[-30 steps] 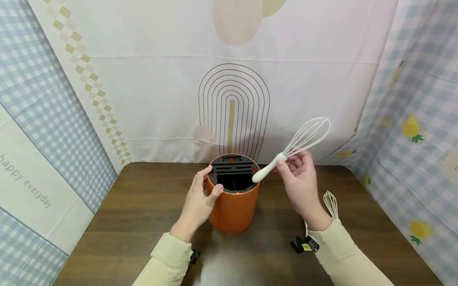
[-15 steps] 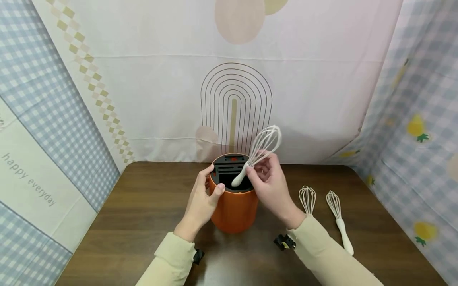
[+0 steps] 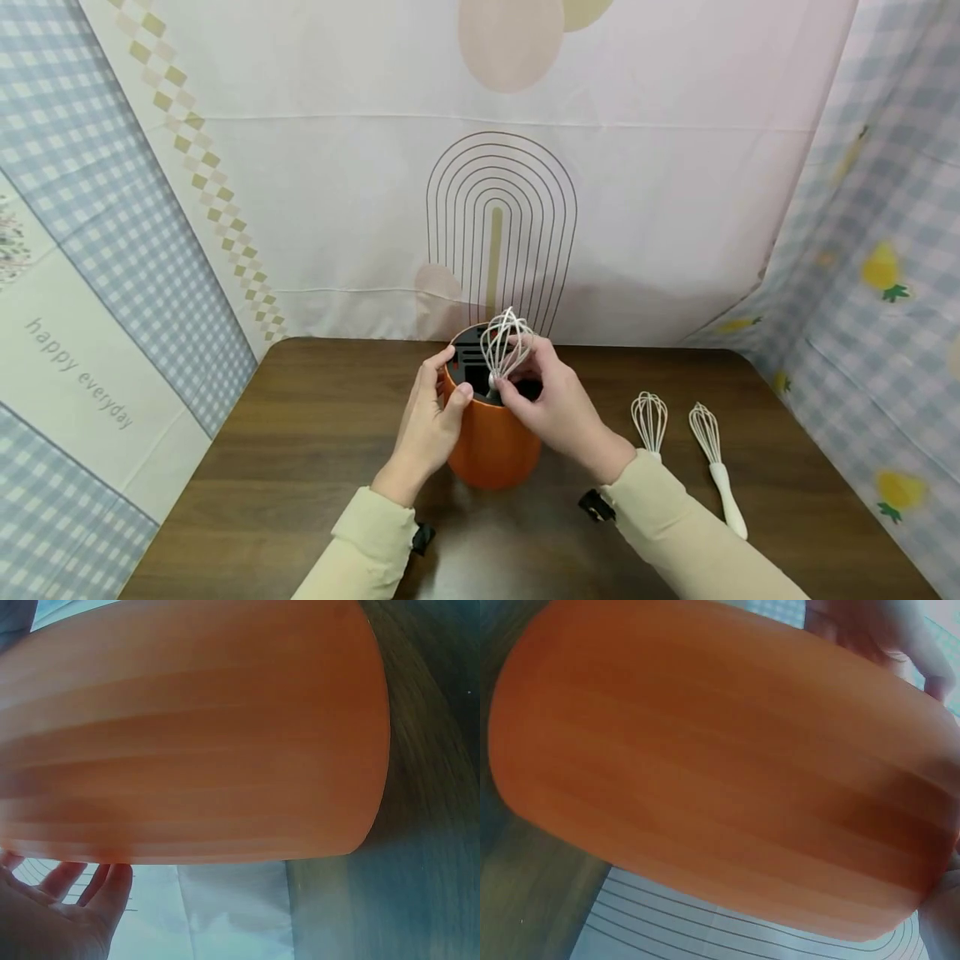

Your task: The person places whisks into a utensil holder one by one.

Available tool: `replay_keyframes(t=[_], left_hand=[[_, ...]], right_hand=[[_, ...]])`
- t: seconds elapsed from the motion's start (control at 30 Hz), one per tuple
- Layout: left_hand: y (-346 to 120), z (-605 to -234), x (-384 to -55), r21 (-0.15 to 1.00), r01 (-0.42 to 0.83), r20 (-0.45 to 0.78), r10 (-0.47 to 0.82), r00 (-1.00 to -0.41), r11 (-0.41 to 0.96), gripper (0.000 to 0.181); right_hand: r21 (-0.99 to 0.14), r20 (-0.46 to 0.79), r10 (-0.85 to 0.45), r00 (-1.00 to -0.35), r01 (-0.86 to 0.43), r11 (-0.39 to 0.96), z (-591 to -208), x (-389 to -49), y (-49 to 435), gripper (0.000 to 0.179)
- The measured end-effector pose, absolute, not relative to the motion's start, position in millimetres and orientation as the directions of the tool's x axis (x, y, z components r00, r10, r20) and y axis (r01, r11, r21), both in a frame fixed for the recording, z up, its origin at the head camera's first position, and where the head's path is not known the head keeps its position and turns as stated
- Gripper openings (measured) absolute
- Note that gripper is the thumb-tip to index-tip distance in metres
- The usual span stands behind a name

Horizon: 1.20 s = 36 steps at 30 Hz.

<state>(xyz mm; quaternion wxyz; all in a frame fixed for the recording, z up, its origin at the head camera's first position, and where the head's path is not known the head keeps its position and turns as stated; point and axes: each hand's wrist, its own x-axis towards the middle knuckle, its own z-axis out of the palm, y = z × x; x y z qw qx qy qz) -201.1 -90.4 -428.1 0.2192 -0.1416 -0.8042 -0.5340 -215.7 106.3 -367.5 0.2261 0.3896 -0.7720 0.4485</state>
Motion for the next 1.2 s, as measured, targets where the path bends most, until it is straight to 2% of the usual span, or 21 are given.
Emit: replay_keyframes(t=[0.17,0.4,0.63,1.03,1.2], left_hand=[[-90.9,-429.0,-200.8,0.792,0.476,0.515,-0.001,-0.857,0.382,0.051],[-92.0,-429.9,-201.9,0.782,0.493,0.530,0.010,-0.848,0.382,0.050],[-92.9,-432.9,-201.7,0.777,0.498,0.541,-0.003,-0.841,0.384,0.051],[-90.3,-430.9,-201.4,0.784,0.482,0.525,-0.004,-0.851,0.390,0.052],[-89.2,-429.6,-201.0,0.786,0.482,0.525,-0.006,-0.851,0.386,0.052]], right_hand=[[-0.457,0.686,-0.433,-0.584,-0.810,0.368,-368.7,-213.1,107.8,0.062],[-0.469,0.651,-0.464,-0.601,-0.799,0.376,-369.1,-211.7,110.8,0.071],[-0.464,0.660,-0.447,-0.604,-0.795,0.389,-369.3,-210.6,117.7,0.067],[-0.361,0.748,-0.412,-0.520,-0.840,0.405,-367.2,-208.5,141.9,0.066],[-0.370,0.756,-0.363,-0.544,-0.813,0.449,-369.6,-207.6,164.3,0.069]])
